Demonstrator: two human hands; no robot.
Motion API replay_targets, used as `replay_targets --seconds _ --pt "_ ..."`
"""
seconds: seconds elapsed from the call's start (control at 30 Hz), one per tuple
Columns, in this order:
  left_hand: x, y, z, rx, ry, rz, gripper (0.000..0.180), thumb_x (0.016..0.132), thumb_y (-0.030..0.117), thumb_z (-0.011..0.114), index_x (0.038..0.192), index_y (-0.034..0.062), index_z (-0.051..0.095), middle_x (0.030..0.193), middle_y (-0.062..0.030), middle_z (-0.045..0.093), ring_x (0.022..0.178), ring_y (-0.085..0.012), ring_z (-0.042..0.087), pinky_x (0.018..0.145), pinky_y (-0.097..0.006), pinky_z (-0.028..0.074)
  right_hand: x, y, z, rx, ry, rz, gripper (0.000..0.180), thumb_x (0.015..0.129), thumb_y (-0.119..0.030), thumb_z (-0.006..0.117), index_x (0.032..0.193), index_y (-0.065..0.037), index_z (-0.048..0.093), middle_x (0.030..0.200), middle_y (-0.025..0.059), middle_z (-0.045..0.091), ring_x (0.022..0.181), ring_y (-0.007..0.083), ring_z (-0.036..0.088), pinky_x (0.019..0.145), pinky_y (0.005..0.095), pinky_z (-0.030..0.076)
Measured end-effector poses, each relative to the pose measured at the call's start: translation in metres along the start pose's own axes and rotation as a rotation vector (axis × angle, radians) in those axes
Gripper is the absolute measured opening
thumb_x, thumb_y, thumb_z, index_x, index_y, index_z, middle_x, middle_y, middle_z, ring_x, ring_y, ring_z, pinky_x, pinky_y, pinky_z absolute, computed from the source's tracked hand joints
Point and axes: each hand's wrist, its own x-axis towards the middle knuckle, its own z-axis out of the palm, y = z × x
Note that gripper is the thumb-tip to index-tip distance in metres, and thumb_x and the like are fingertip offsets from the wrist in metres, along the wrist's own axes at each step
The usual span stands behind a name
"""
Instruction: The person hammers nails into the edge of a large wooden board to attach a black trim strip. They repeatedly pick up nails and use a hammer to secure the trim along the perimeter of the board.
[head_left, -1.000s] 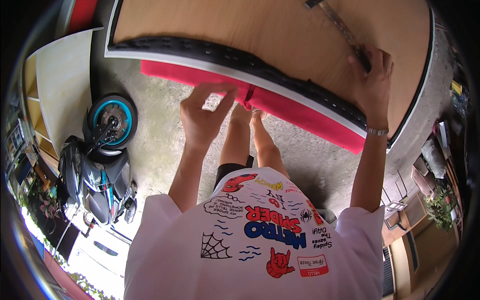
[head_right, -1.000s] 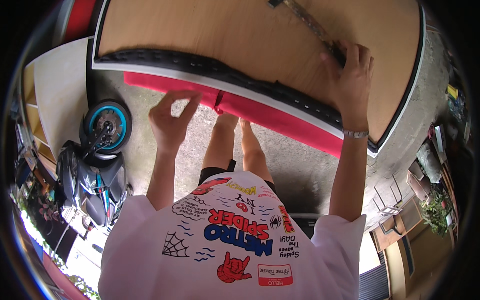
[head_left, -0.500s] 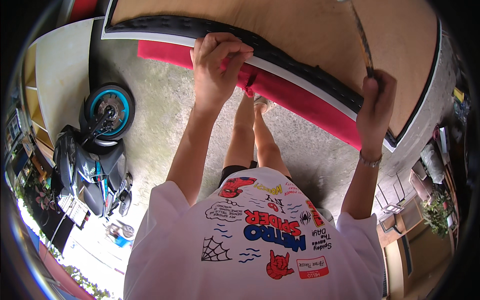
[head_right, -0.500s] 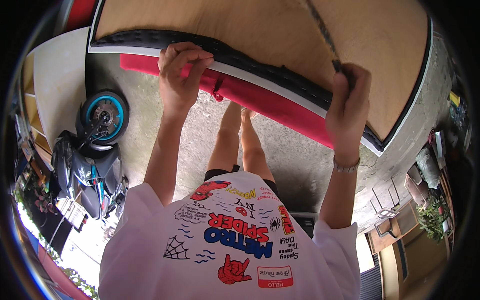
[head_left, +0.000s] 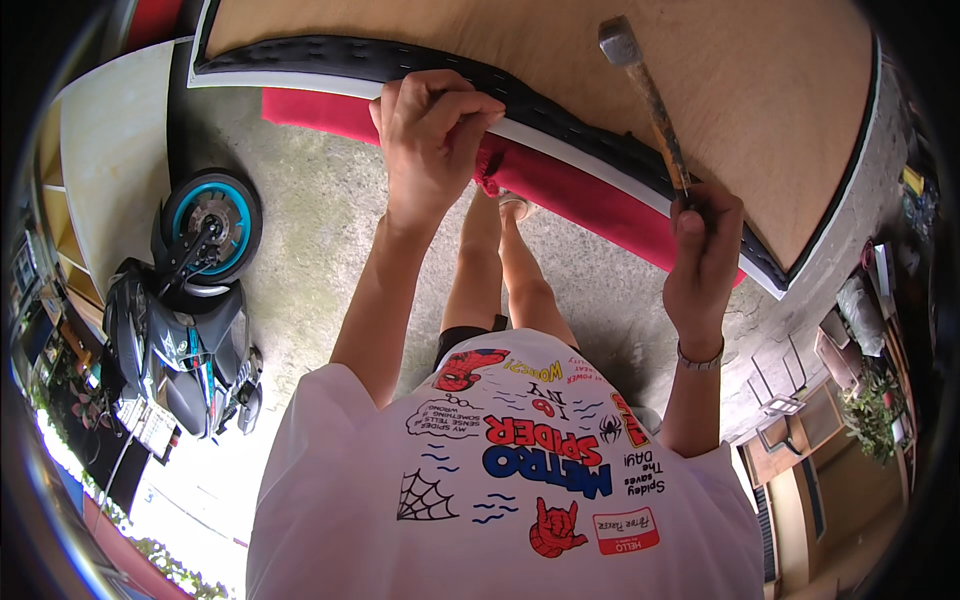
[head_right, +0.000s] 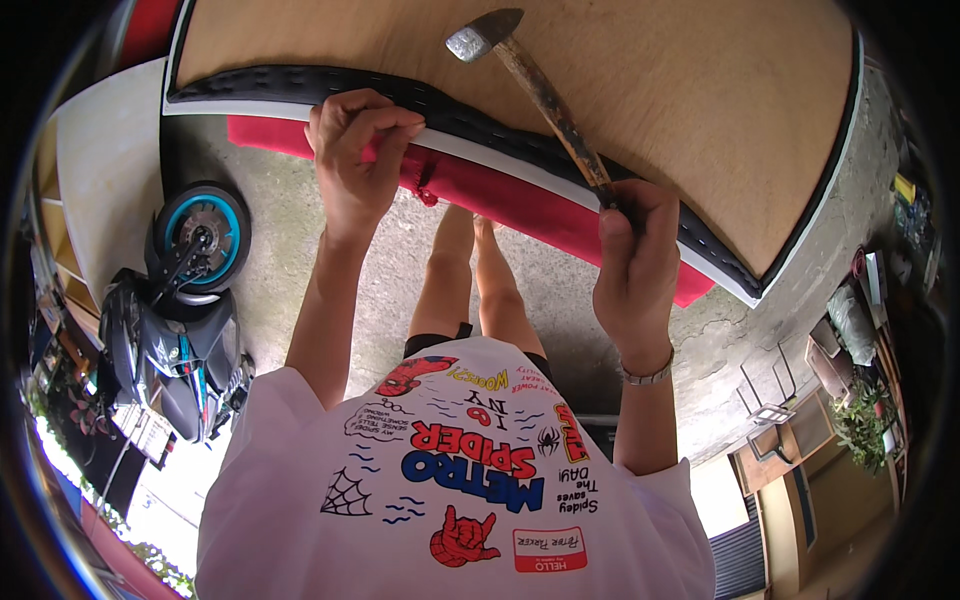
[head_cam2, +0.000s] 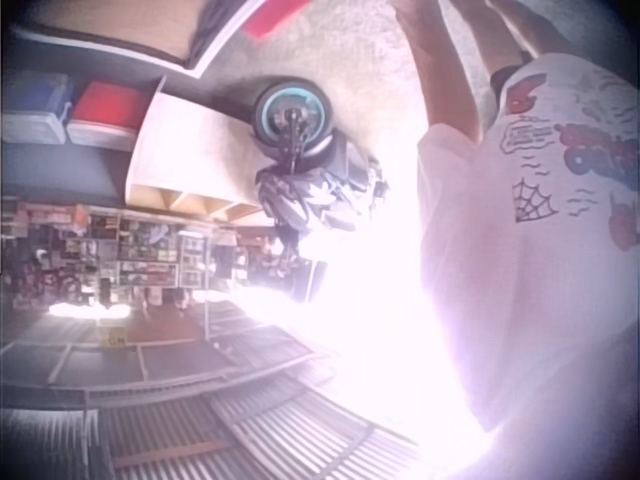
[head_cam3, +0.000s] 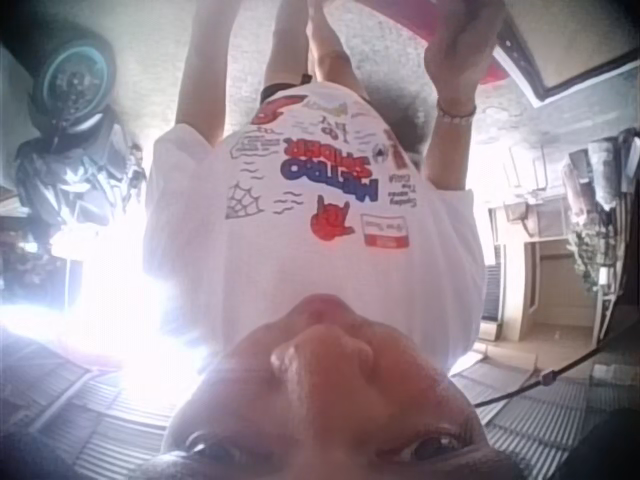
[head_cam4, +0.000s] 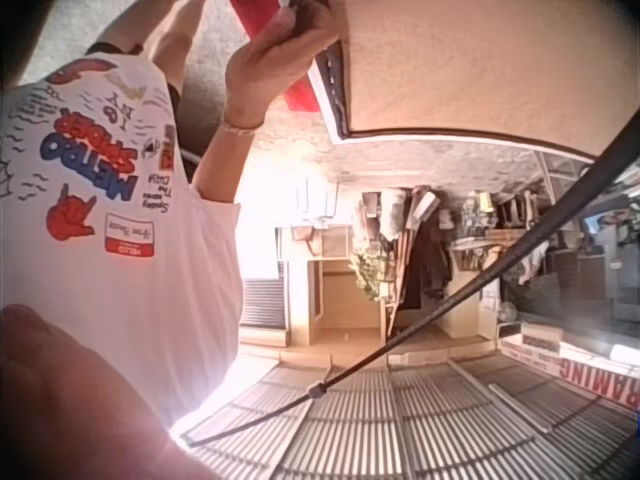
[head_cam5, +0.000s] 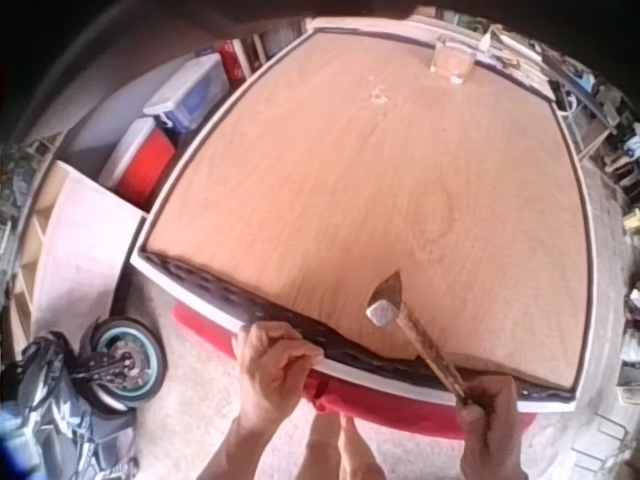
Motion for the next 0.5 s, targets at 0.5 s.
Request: replay_targets --seconds 0.5 --pt "-0.012 -0.009 -0.011 0.099 0.099 0.046 0.017 0.087 0.003 0.073 0.096 0.0143 0.065 0.119 -0.0042 0.074 0.111 -0.0237 0.066 0.097 -0.037 0.039 0.018 0.013 -0.001 -0.417 0.172 -0.184 0.029 0.096 -0.014 0.073 0.124 -0.006 0.066 0.101 0.0132 0.073 0.087 0.0287 0.074 0.07 0.0399 0.056"
